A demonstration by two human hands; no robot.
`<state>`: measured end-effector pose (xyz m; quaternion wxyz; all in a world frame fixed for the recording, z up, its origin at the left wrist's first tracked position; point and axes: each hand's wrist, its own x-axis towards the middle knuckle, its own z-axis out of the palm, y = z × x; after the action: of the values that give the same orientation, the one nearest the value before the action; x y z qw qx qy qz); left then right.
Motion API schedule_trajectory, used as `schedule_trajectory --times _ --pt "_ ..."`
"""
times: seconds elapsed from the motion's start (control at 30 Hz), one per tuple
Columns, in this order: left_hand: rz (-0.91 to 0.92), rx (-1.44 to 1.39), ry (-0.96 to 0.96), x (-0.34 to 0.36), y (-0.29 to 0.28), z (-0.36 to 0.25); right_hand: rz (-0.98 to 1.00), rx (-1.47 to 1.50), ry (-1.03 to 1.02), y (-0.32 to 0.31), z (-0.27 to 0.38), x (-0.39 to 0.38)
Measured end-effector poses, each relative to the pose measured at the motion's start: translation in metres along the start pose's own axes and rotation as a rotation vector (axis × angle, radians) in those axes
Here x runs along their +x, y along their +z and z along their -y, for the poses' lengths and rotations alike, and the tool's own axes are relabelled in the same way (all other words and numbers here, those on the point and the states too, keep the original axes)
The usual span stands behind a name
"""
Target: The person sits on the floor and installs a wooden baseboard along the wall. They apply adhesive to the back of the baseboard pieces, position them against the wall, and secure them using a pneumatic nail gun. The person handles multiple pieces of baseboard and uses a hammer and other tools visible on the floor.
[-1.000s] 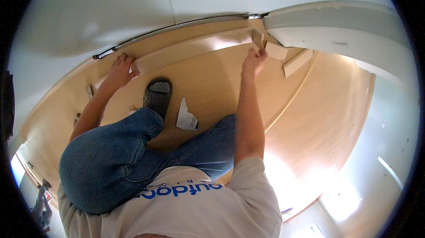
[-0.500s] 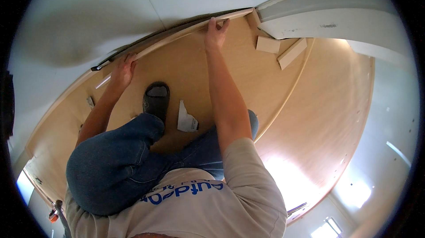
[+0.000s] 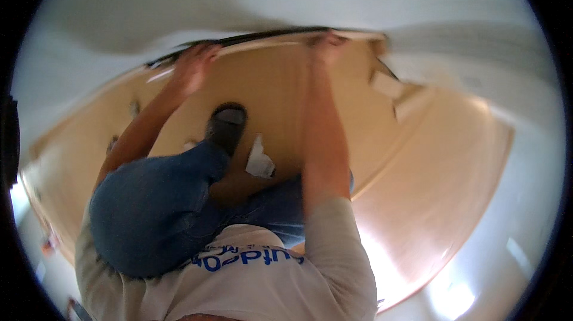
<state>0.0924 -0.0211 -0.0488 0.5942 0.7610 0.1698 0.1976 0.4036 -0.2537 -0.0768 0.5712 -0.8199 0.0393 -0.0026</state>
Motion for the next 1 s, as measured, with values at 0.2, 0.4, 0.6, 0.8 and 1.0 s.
schedule_trajectory --times 0.2,0.4,0.6,0.8,1.0 --pt "0.023 0.372 -0.353 -0.049 -0.01 -0.054 0.014 0.101 0.178 -0.026 0.0 0.011" --pt "-0.355 -0.239 -0.728 -0.089 -0.064 0.021 0.034 -0.046 0.242 -0.016 0.031 -0.011" --pt "-0.44 -0.287 -0.696 -0.056 -0.059 0.001 0.018 -0.098 0.271 -0.017 0.032 -0.003" --pt "-0.42 -0.144 -0.677 -0.046 -0.07 0.012 0.034 -0.017 0.294 -0.009 0.033 -0.009" --pt "-0.514 -0.095 -0.77 -0.027 -0.061 -0.025 0.009 -0.067 0.344 -0.011 0.038 -0.008"
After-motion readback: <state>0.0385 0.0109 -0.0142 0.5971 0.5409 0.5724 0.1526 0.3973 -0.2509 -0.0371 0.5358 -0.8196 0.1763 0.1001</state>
